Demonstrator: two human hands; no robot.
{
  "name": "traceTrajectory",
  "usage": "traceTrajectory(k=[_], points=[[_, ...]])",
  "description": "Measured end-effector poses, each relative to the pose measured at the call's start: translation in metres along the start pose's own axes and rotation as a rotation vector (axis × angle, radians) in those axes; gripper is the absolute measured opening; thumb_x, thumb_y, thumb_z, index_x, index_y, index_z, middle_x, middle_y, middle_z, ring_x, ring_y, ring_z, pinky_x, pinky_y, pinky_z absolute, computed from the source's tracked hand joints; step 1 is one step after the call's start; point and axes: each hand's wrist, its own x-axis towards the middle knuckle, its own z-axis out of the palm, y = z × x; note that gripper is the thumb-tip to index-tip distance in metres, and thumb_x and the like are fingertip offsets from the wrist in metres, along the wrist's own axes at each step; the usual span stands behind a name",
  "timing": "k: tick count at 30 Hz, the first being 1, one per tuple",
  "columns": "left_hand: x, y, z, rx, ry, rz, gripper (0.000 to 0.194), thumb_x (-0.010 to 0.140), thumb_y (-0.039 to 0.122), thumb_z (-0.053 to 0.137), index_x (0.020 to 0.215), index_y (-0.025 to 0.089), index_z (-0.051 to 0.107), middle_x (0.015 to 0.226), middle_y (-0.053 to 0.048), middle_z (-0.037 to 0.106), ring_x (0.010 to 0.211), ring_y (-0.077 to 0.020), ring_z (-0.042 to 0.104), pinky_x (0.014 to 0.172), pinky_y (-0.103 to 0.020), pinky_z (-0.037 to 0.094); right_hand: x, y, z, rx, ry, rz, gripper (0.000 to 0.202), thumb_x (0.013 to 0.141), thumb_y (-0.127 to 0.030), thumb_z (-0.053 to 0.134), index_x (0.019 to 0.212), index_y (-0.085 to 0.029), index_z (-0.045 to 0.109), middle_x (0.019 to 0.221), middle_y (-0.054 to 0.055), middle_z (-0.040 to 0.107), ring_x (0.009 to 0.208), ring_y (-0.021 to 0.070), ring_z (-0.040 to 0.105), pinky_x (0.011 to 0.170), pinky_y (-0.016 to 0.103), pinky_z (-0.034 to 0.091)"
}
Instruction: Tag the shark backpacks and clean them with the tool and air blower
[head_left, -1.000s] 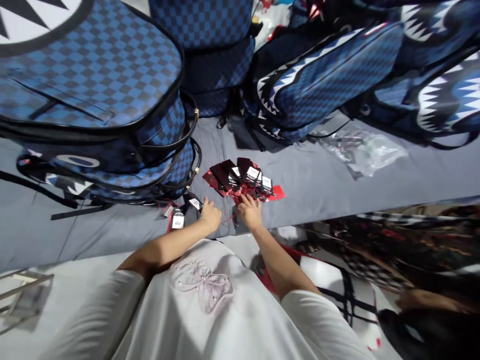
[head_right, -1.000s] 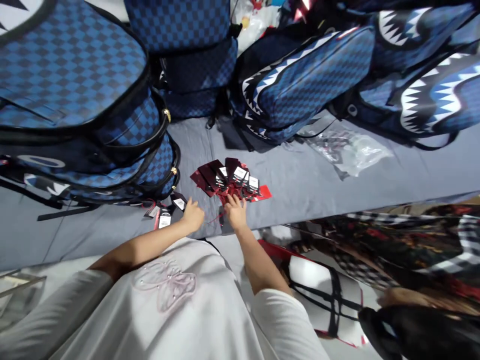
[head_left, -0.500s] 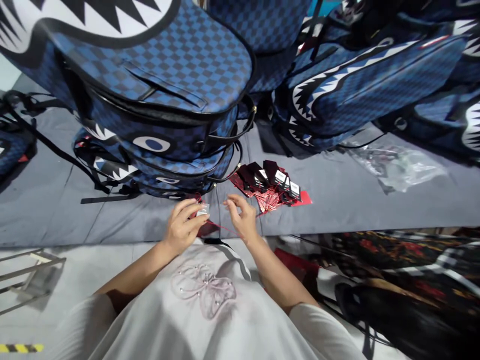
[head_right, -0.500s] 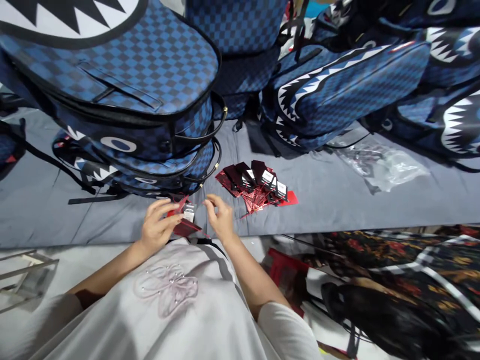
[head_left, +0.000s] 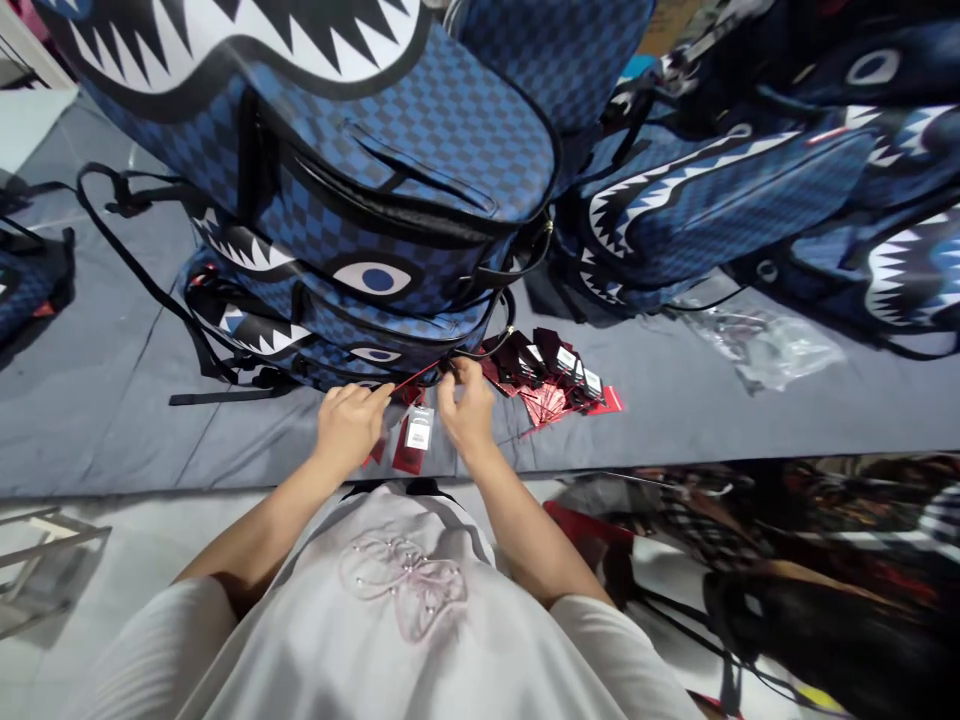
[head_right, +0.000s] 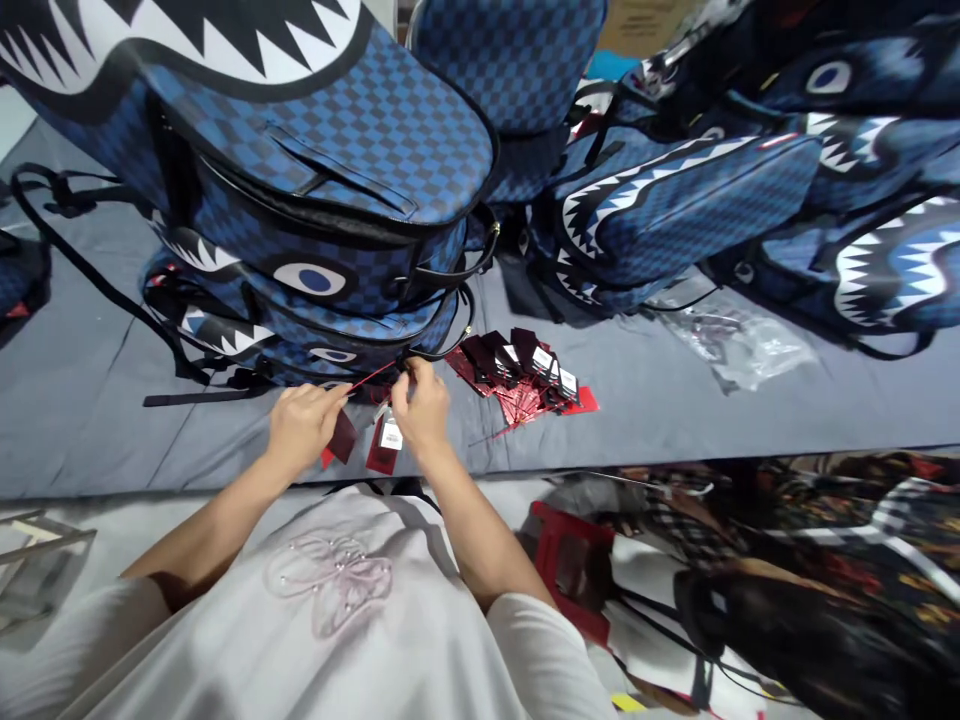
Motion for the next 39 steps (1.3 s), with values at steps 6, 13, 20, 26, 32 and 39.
traceTrajectory(k=[6,13,20,26,32,39], points=[[0.002,-0.012,0.002,0.004,-0.083,0.032,0.025,0.096,0.022,0.054,0.111,0.022,0.074,0.075,-0.004,0.070,0.076,-0.0206,0.061,0.069,-0.036,0.036,-0.007,0.000,-0.015,0.308,-0.063,0.109,0.022,0.095,-0.032,0.048,0.113,-0.020,0.054,0.085,0.004,0.073,0.077,0.0186,0.071,0.074,0.031,0.054],[-0.001,-0.008,0.003,-0.034,-0.060,0.041,0.027,0.098,0.025,0.051,0.113,0.021,0.074,0.074,-0.004,0.069,0.076,-0.0199,0.060,0.069,-0.035,0.036,-0.002,0.001,-0.021,0.328,-0.101,0.086,0.021,0.094,-0.030,0.051,0.111,-0.020,0.057,0.087,0.005,0.074,0.079,0.0193,0.073,0.075,0.031,0.055],[0.023,0.016,0.010,-0.165,-0.191,-0.082,0.026,0.096,0.025,0.054,0.113,0.024,0.074,0.085,-0.004,0.074,0.083,-0.0214,0.063,0.074,-0.035,0.042,0.007,0.009,-0.026,0.424,-0.227,0.143,0.026,0.094,-0.034,0.049,0.109,-0.020,0.064,0.085,0.004,0.074,0.069,0.0180,0.071,0.067,0.029,0.054],[0.047,0.025,0.010,-0.498,-0.321,-0.150,0.026,0.091,0.024,0.060,0.113,0.023,0.073,0.098,-0.004,0.075,0.098,-0.0219,0.064,0.088,-0.035,0.047,0.021,0.023,-0.046,0.380,-0.214,0.194,0.017,0.085,-0.036,0.061,0.084,-0.022,0.071,0.074,0.001,0.071,0.061,0.0170,0.066,0.060,0.028,0.050],[0.048,0.015,0.006,-1.058,-0.494,-0.102,0.059,0.082,0.024,0.069,0.138,0.022,0.051,0.104,-0.003,0.069,0.098,-0.0169,0.064,0.093,-0.031,0.047,0.023,0.009,-0.050,0.772,0.045,0.436,0.018,0.080,-0.035,0.069,0.086,-0.018,0.070,0.085,0.004,0.074,0.057,0.0125,0.063,0.060,0.028,0.054],[0.030,0.024,0.024,-1.098,-0.211,-0.264,0.040,0.081,0.019,0.069,0.118,0.021,0.054,0.103,-0.004,0.071,0.099,-0.0175,0.068,0.090,-0.031,0.050,0.028,-0.015,-0.039,0.960,0.187,0.452,0.033,0.082,-0.035,0.068,0.107,-0.022,0.051,0.091,0.002,0.074,0.054,0.0088,0.060,0.062,0.026,0.053]])
